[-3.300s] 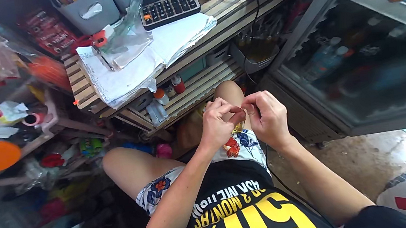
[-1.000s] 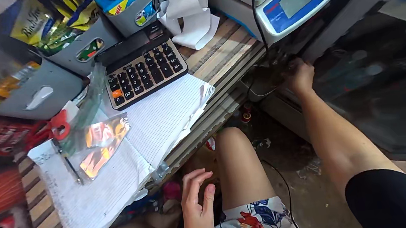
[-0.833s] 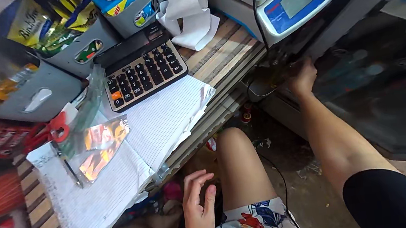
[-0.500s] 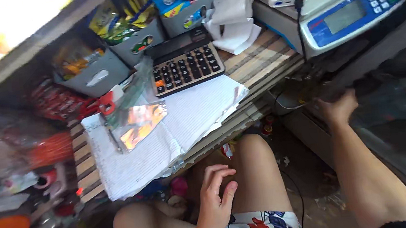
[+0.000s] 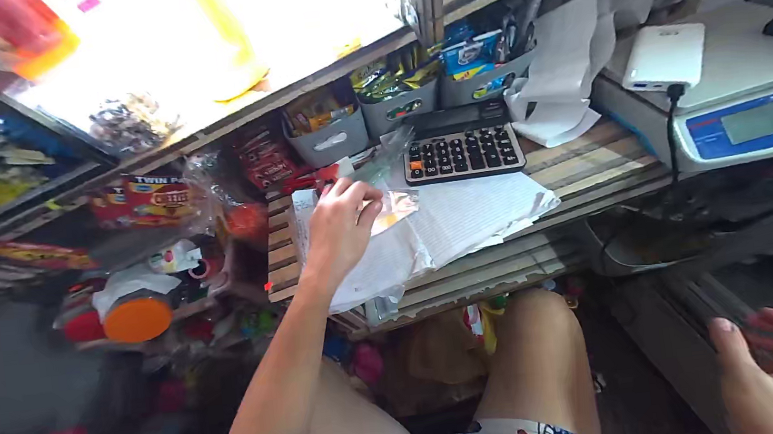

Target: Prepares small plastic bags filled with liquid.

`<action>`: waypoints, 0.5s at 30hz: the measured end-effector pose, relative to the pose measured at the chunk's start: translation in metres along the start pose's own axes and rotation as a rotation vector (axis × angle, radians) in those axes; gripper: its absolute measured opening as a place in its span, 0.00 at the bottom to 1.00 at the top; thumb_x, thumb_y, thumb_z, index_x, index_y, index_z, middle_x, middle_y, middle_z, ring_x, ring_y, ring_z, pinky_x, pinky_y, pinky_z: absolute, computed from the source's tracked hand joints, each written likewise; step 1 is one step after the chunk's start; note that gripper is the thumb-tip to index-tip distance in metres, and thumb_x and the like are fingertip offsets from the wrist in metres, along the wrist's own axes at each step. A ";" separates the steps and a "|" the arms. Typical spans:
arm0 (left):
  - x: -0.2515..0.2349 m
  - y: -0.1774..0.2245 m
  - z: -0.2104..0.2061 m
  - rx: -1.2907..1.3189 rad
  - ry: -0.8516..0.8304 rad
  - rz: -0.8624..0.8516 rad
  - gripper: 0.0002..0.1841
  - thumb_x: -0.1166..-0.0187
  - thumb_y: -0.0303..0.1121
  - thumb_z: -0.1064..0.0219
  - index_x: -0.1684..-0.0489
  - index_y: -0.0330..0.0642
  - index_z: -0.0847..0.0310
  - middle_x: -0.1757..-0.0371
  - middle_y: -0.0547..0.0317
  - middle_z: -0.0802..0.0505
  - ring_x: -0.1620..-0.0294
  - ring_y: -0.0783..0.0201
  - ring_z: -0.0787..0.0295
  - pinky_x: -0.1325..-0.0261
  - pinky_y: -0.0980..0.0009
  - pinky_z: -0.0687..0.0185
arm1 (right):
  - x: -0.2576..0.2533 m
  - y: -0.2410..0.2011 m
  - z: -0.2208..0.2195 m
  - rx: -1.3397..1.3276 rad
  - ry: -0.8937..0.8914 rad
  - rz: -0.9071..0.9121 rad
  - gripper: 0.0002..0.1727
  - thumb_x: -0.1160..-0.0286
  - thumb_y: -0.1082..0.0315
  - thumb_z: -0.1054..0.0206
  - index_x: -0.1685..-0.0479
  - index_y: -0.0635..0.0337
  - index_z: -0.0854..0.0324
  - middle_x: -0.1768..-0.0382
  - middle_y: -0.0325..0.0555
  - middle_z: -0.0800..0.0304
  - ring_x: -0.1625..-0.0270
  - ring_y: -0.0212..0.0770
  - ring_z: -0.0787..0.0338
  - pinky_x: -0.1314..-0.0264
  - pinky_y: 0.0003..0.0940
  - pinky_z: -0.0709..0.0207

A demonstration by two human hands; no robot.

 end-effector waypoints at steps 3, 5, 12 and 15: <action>-0.037 -0.020 -0.025 -0.054 -0.273 -0.077 0.13 0.17 0.33 0.33 0.39 0.42 0.11 0.39 0.45 0.10 0.30 0.42 0.19 0.26 0.39 0.28 | 0.006 -0.042 -0.013 -0.107 -0.091 0.128 0.27 0.24 0.68 0.30 0.35 0.80 0.32 0.44 0.51 0.18 0.52 0.21 0.13 0.51 0.17 0.16; -0.050 -0.027 -0.041 -0.109 -0.409 -0.076 0.16 0.18 0.33 0.31 0.34 0.46 0.12 0.36 0.44 0.10 0.26 0.39 0.21 0.24 0.33 0.34 | 0.007 -0.071 -0.023 -0.150 -0.148 0.219 0.25 0.25 0.68 0.30 0.36 0.77 0.31 0.45 0.46 0.17 0.54 0.19 0.13 0.51 0.17 0.16; -0.056 -0.038 -0.035 0.089 -0.308 0.024 0.09 0.22 0.27 0.29 0.48 0.36 0.09 0.56 0.45 0.04 0.51 0.46 0.06 0.38 0.41 0.18 | 0.020 -0.149 -0.065 -0.202 -0.365 0.357 0.20 0.25 0.63 0.29 0.39 0.66 0.22 0.49 0.42 0.12 0.57 0.23 0.11 0.52 0.21 0.13; -0.057 -0.039 -0.020 0.193 -0.194 -0.005 0.08 0.17 0.28 0.33 0.52 0.32 0.10 0.56 0.43 0.05 0.51 0.48 0.07 0.39 0.45 0.16 | 0.026 -0.180 -0.101 -0.293 -0.616 0.347 0.18 0.24 0.60 0.29 0.41 0.60 0.19 0.49 0.39 0.10 0.56 0.27 0.09 0.52 0.25 0.11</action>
Point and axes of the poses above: each hand's wrist, its own x-axis away from the middle knuckle, its own z-axis out of the back of the hand, y = z × x, the point moved 4 cm from there along -x, towards the middle knuckle
